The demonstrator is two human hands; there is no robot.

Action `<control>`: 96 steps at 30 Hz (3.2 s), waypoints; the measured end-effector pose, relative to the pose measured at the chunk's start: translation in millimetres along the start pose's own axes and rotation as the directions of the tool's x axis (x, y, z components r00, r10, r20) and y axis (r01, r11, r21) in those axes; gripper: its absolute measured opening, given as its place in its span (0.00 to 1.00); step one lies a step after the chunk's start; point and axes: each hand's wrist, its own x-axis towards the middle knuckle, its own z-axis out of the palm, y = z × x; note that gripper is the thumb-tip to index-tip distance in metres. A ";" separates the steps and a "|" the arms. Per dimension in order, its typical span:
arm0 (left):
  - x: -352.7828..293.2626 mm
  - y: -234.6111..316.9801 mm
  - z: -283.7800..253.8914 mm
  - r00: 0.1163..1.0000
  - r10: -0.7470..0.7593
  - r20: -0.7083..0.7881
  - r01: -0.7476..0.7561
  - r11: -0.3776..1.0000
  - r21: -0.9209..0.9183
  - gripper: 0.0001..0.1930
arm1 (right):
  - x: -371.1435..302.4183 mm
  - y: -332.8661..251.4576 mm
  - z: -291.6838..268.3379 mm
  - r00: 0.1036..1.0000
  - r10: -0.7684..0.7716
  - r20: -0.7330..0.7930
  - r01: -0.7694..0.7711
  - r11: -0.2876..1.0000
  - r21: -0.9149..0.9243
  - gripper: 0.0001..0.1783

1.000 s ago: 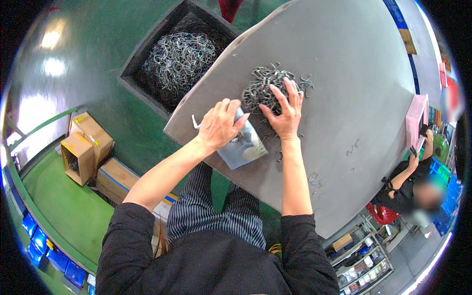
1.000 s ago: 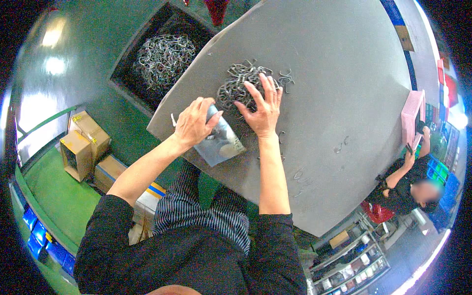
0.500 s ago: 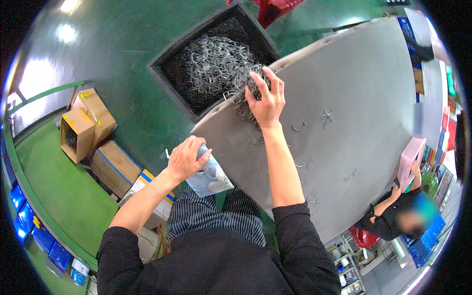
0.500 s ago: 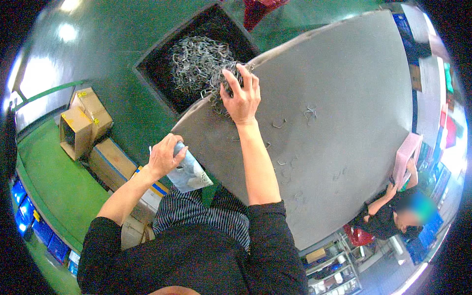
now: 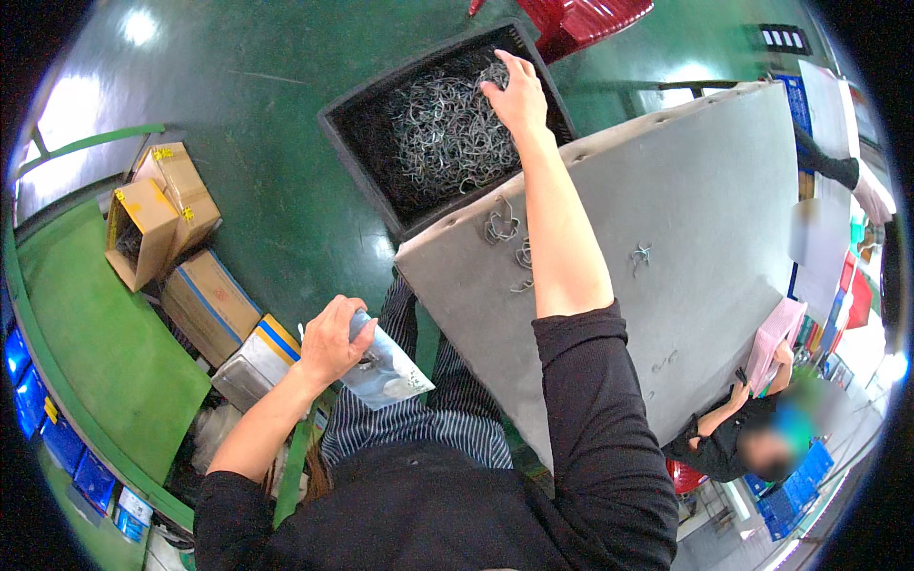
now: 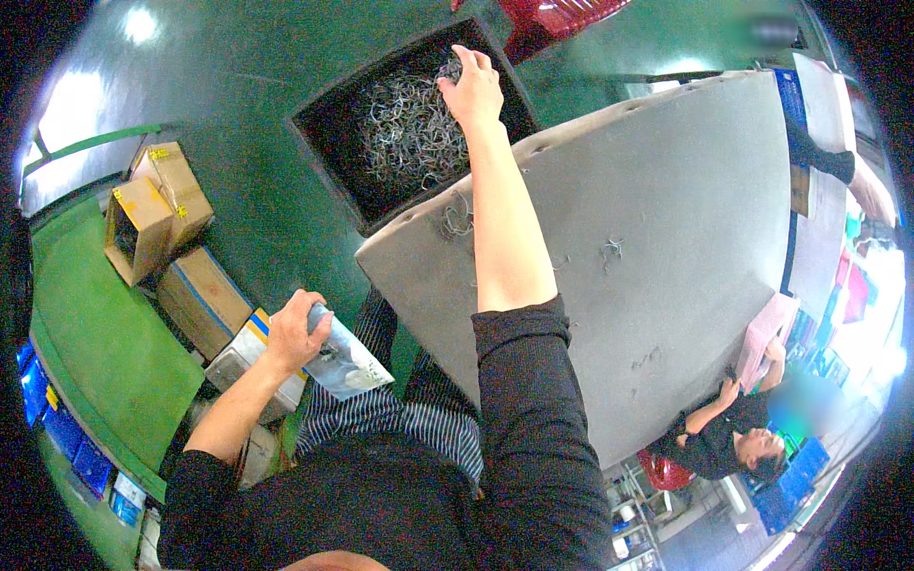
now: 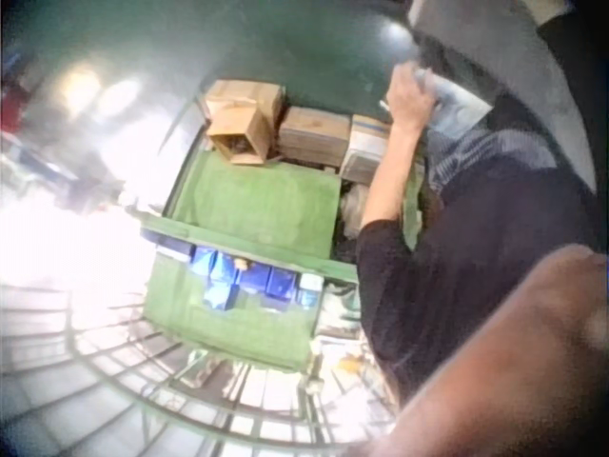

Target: The person assembles small black plastic components by hand at a table, then sweeps loose metal clips into a pile and transfers them into plastic bins on the floor.

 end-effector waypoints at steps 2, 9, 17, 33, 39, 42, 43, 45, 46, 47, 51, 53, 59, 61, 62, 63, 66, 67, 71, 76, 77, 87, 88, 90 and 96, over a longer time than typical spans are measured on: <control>-4.9 -1.1 -4.1 1.000 0.014 0.017 -0.014 1.000 0.014 0.12 | 1.7 4.7 -9.6 0.999 0.027 0.047 -0.026 0.999 -0.023 0.30; -26.3 16.7 -10.7 0.988 -0.020 0.152 0.010 0.998 0.067 0.11 | -120.3 2.5 -116.6 0.936 -0.009 -0.353 0.076 0.981 0.178 0.21; -55.8 61.0 12.2 0.956 0.056 0.287 -0.094 0.989 0.118 0.11 | -531.7 153.8 -220.5 0.286 0.558 -0.779 -0.866 0.498 0.038 0.27; -84.4 90.7 57.7 0.940 0.098 0.326 -0.209 0.921 0.327 0.12 | -403.2 267.0 -205.5 0.782 0.287 -0.554 -0.483 0.840 -0.248 0.33; -102.0 97.8 67.3 0.949 0.086 0.302 -0.193 0.919 0.345 0.08 | -490.2 167.2 -213.8 0.694 0.349 -0.629 -0.510 0.855 -0.089 0.29; -103.3 89.9 60.7 0.944 0.064 0.324 -0.175 0.929 0.326 0.08 | -618.0 165.7 -228.8 0.314 0.639 -0.703 -0.885 0.464 0.027 0.25; -101.1 93.6 60.0 0.937 0.083 0.340 -0.198 0.927 0.319 0.09 | -663.7 166.9 -217.3 0.182 0.681 -0.709 -0.960 0.280 0.022 0.26; -98.4 101.6 61.6 0.931 0.112 0.347 -0.224 0.926 0.303 0.09 | -692.6 161.0 -200.9 0.044 0.748 -0.662 -0.974 0.181 0.139 0.29; -93.9 96.6 57.4 0.924 0.144 0.355 -0.261 0.914 0.310 0.09 | -682.5 151.2 -189.7 0.054 0.760 -0.647 -0.979 0.169 0.118 0.30; -90.7 95.9 54.7 0.922 0.159 0.352 -0.274 0.913 0.304 0.08 | -669.3 142.6 -177.5 0.064 0.773 -0.632 -0.983 0.159 0.095 0.30; -73.0 87.5 33.6 0.926 0.168 0.339 -0.272 0.918 0.289 0.08 | -552.5 125.3 -157.6 0.339 0.710 -0.618 -0.892 0.451 0.030 0.31; -63.2 78.0 16.8 0.936 0.169 0.309 -0.267 0.913 0.309 0.08 | -501.9 123.8 -146.3 0.415 0.646 -0.641 -0.849 0.528 -0.018 0.30; -5.3 6.8 -58.1 0.956 0.089 0.279 -0.184 0.925 0.332 0.10 | -337.9 136.0 -132.2 0.591 0.488 -0.642 -0.729 0.664 -0.166 0.29; 10.2 0.4 -74.5 0.963 0.080 0.256 -0.166 0.928 0.335 0.10 | -296.8 144.7 -132.7 0.648 0.409 -0.643 -0.655 0.730 -0.195 0.29; 19.1 -3.5 -82.8 0.965 0.075 0.250 -0.159 0.928 0.337 0.10 | -278.2 148.2 -132.2 0.665 0.381 -0.642 -0.620 0.761 -0.191 0.29; 26.5 -9.5 -91.1 0.962 0.099 0.253 -0.185 0.921 0.342 0.10 | -264.6 148.4 -130.7 0.711 0.350 -0.610 -0.571 0.793 -0.210 0.29; 46.6 -24.8 -108.4 0.955 0.141 0.262 -0.227 0.913 0.338 0.10 | -236.7 138.3 -122.4 0.826 0.275 -0.491 -0.450 0.847 -0.282 0.28; 51.9 -28.5 -113.0 0.957 0.132 0.259 -0.216 0.920 0.328 0.10 | -229.3 126.0 -115.9 0.854 0.250 -0.456 -0.403 0.873 -0.275 0.28; 64.3 -41.7 -119.4 0.965 0.040 0.257 -0.119 0.947 0.298 0.11 | -209.2 60.3 -78.8 0.936 0.166 -0.311 -0.243 0.943 -0.226 0.28; 67.9 -43.8 -123.1 0.963 0.048 0.266 -0.126 0.951 0.284 0.11 | -238.0 9.3 -94.4 0.808 0.374 -0.455 -0.490 0.856 -0.167 0.26; 68.6 -43.8 -125.5 0.962 0.021 0.271 -0.097 0.958 0.268 0.11 | -259.2 13.2 -108.0 0.717 0.465 -0.519 -0.605 0.785 -0.132 0.25; 82.0 -55.5 -136.0 0.961 0.006 0.276 -0.076 0.967 0.242 0.10 | -268.9 -1.4 -47.6 0.540 0.665 -0.516 -0.803 0.591 -0.078 0.25; 81.7 -57.3 -137.8 0.963 0.016 0.270 -0.081 0.969 0.234 0.10 | -247.2 -8.3 -39.5 0.587 0.631 -0.506 -0.764 0.640 -0.088 0.25; 82.3 -60.2 -143.4 0.968 0.030 0.251 -0.091 0.968 0.234 0.10 | -209.1 -22.7 -25.4 0.656 0.574 -0.490 -0.687 0.723 -0.073 0.26; 79.5 -58.7 -151.8 0.980 0.035 0.197 -0.089 0.958 0.273 0.10 | -130.5 -78.8 7.5 0.804 0.412 -0.430 -0.436 0.899 0.045 0.25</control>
